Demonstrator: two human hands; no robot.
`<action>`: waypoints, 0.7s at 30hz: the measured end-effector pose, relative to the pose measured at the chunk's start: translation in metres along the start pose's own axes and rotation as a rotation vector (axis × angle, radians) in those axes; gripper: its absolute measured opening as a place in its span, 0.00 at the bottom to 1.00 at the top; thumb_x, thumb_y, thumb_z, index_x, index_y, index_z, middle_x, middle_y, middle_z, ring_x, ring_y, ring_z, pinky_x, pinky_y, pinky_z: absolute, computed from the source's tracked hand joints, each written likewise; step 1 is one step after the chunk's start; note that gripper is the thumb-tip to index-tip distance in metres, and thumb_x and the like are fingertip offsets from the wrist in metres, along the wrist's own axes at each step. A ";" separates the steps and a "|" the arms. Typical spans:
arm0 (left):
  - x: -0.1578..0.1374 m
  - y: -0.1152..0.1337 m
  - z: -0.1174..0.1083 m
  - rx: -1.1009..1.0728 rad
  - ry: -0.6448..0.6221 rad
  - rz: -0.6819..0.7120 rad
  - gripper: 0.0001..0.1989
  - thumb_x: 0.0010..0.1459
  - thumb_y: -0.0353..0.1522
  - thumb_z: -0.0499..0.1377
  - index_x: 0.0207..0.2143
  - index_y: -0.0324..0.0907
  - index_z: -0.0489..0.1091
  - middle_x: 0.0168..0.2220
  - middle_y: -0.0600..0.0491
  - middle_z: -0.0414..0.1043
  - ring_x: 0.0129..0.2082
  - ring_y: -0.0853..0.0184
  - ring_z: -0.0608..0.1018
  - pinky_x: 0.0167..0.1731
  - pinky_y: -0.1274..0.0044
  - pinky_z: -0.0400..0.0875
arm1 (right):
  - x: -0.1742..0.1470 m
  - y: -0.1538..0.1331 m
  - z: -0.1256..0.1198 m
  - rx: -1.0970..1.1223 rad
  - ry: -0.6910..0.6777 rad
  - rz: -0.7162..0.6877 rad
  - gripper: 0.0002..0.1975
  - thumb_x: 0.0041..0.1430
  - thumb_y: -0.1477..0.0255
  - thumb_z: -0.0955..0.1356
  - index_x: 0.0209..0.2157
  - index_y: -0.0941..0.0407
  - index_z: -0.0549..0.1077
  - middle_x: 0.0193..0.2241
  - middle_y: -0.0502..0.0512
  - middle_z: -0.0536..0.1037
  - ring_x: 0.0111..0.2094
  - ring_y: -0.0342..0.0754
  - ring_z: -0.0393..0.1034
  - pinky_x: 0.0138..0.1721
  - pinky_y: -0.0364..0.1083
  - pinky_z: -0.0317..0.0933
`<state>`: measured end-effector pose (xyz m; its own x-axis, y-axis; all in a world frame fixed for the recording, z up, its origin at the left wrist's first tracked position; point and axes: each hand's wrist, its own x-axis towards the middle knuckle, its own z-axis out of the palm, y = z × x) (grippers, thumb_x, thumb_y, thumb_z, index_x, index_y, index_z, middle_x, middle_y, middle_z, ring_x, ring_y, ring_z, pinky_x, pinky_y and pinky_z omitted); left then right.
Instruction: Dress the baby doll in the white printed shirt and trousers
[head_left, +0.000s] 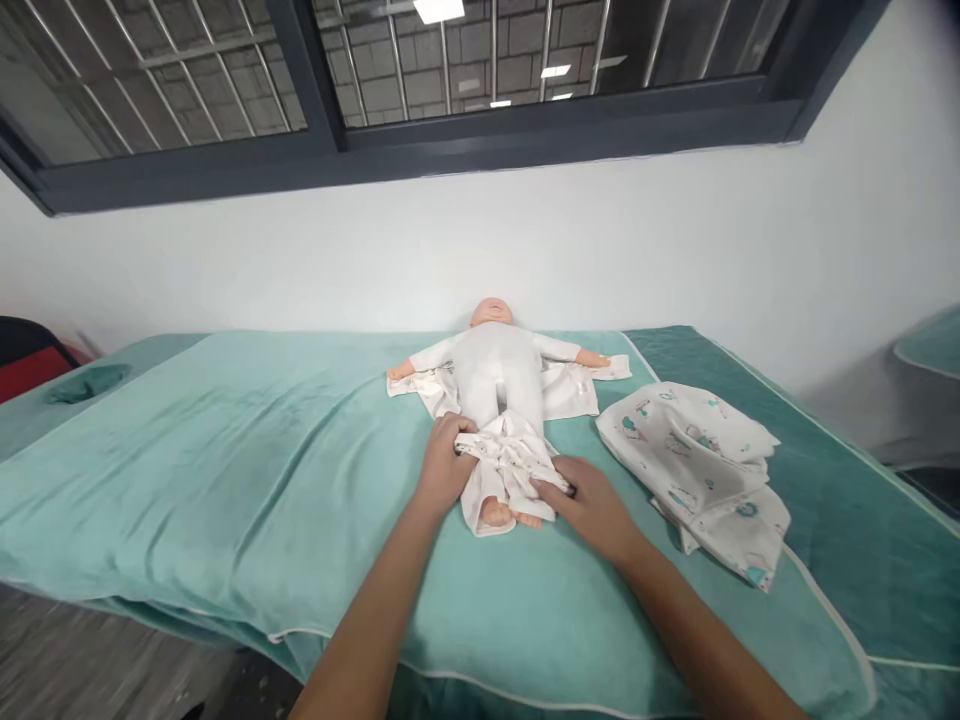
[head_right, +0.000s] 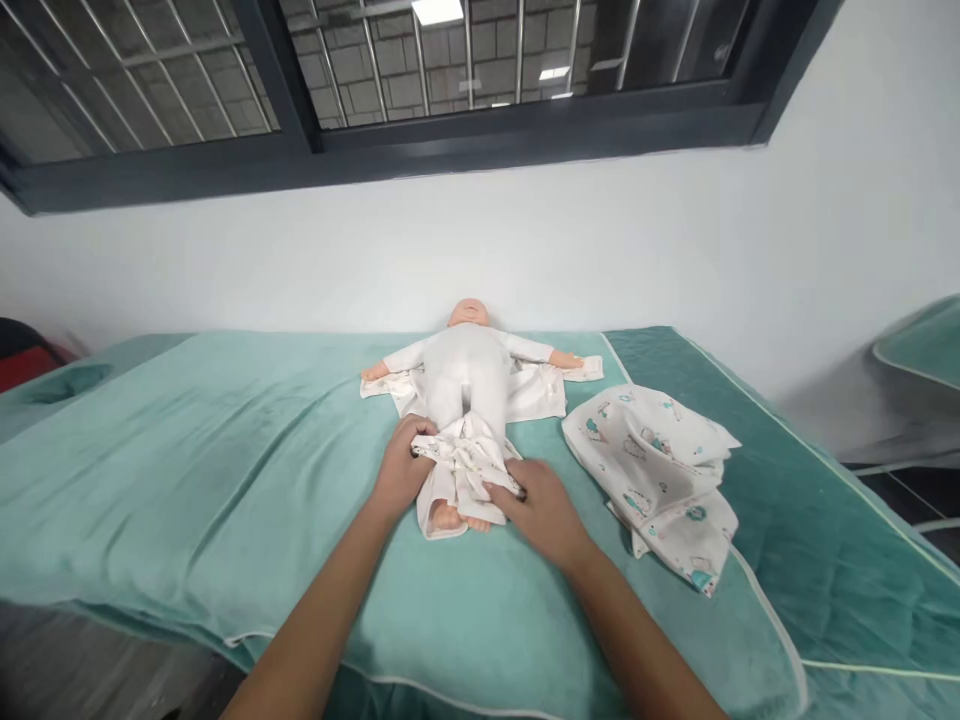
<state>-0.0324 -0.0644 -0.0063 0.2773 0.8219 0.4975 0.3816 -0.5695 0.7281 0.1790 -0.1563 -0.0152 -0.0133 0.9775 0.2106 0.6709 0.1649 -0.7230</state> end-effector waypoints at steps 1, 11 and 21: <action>0.000 0.000 0.000 -0.002 0.001 -0.005 0.11 0.45 0.22 0.54 0.31 0.43 0.65 0.35 0.53 0.68 0.40 0.63 0.70 0.43 0.72 0.63 | -0.002 0.000 0.001 0.039 0.012 0.011 0.16 0.60 0.56 0.64 0.29 0.54 0.65 0.28 0.51 0.71 0.35 0.51 0.65 0.38 0.47 0.57; -0.043 0.021 -0.019 0.004 -0.180 -0.016 0.05 0.56 0.32 0.58 0.28 0.43 0.65 0.35 0.52 0.69 0.40 0.61 0.69 0.44 0.70 0.63 | 0.005 0.000 0.006 0.168 0.054 0.061 0.20 0.57 0.59 0.67 0.46 0.54 0.64 0.43 0.55 0.72 0.43 0.53 0.68 0.45 0.51 0.63; -0.072 0.023 -0.002 0.146 -0.142 0.091 0.47 0.40 0.42 0.74 0.58 0.46 0.53 0.55 0.44 0.60 0.56 0.53 0.64 0.55 0.61 0.62 | 0.009 -0.008 0.006 0.092 0.097 0.104 0.14 0.55 0.59 0.67 0.37 0.54 0.67 0.34 0.51 0.74 0.36 0.50 0.67 0.38 0.47 0.58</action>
<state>-0.0455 -0.1372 -0.0240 0.4340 0.7627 0.4796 0.4697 -0.6458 0.6019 0.1695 -0.1486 -0.0113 0.1274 0.9732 0.1913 0.5941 0.0796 -0.8004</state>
